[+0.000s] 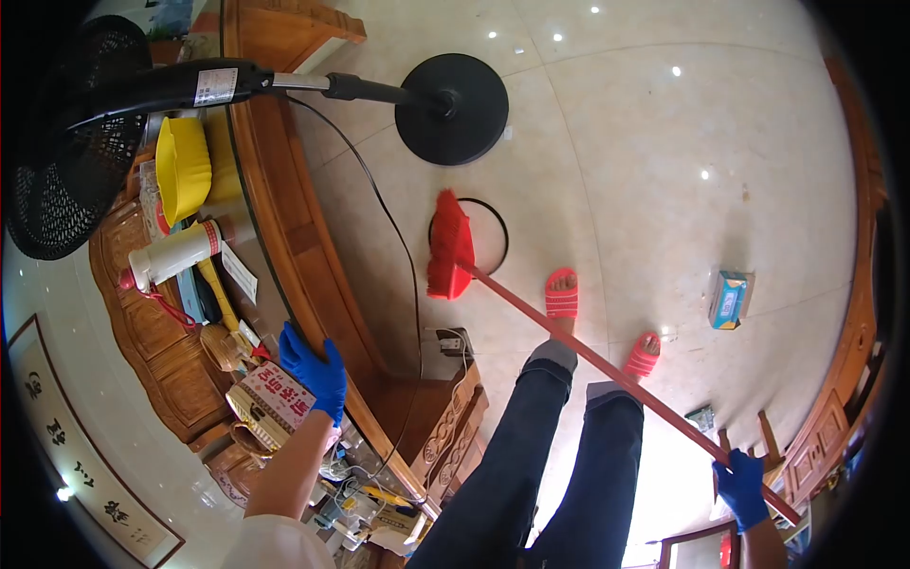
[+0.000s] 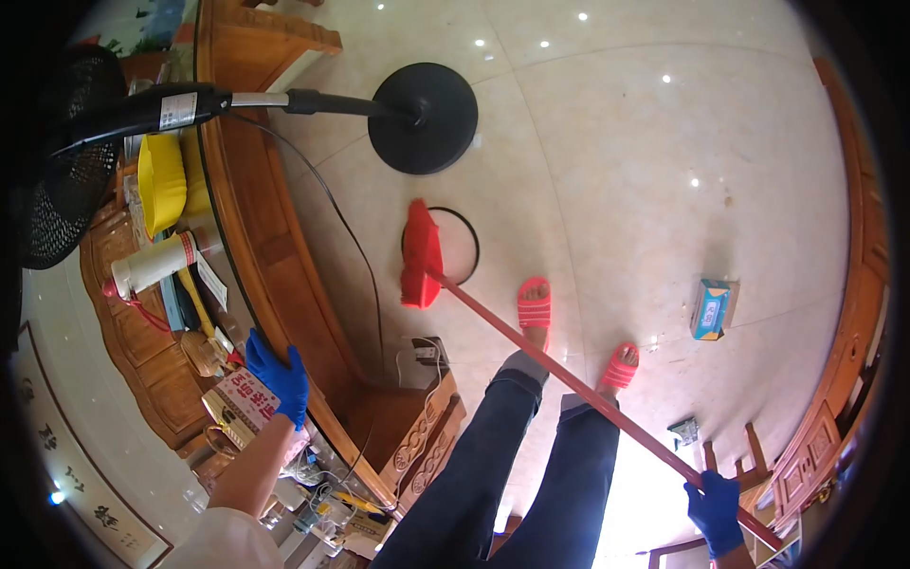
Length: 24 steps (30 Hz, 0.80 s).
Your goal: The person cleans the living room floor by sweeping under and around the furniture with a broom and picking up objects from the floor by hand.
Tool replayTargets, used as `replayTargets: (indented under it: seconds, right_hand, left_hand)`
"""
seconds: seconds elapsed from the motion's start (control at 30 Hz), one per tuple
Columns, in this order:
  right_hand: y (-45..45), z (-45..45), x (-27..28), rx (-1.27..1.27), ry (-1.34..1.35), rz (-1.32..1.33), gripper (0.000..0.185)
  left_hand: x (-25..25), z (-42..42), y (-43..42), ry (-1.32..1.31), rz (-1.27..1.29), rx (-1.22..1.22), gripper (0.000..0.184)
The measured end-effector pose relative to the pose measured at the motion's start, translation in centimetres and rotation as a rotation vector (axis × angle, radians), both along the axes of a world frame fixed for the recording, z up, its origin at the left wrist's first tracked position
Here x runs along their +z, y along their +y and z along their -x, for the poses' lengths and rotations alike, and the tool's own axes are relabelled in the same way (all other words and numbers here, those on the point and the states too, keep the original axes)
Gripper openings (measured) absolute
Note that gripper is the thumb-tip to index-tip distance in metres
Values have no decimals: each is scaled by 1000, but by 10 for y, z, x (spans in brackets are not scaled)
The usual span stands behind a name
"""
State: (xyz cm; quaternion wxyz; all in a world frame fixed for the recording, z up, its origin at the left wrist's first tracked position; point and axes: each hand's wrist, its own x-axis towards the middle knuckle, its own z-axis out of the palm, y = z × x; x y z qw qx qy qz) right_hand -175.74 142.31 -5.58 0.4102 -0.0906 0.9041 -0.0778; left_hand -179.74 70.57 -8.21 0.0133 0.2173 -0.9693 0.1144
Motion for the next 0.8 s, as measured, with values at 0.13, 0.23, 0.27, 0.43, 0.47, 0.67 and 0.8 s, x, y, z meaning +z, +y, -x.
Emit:
replayTargets:
  seconds: [0.13, 0.23, 0.27, 0.43, 0.47, 0.67, 0.8]
  right_hand:
    - [-9, -1, 5, -89, -2, 41, 28]
    - [-80, 34, -54, 73, 251, 199, 27]
    - [-106, 49, -80, 65, 213, 209, 26]
    - [-234, 127, -138, -69, 105, 350, 28]
    - [-243, 130, -138, -57, 102, 353, 28]
    - [-200, 127, -115, -49, 121, 257, 26]
    - [-104, 104, -58, -95, 43, 104, 23]
  left_hand:
    - [1, 3, 5, 10, -5, 4, 74]
    - [3, 2, 1, -4, -1, 51, 74]
    - [3, 4, 1, -1, -12, 45, 74]
    - [1, 1, -4, 11, -67, 14, 74]
    - [1, 0, -5, 11, -65, 26, 74]
    - [7, 2, -6, 63, -157, 78, 73]
    - [9, 3, -5, -5, -116, 78, 71]
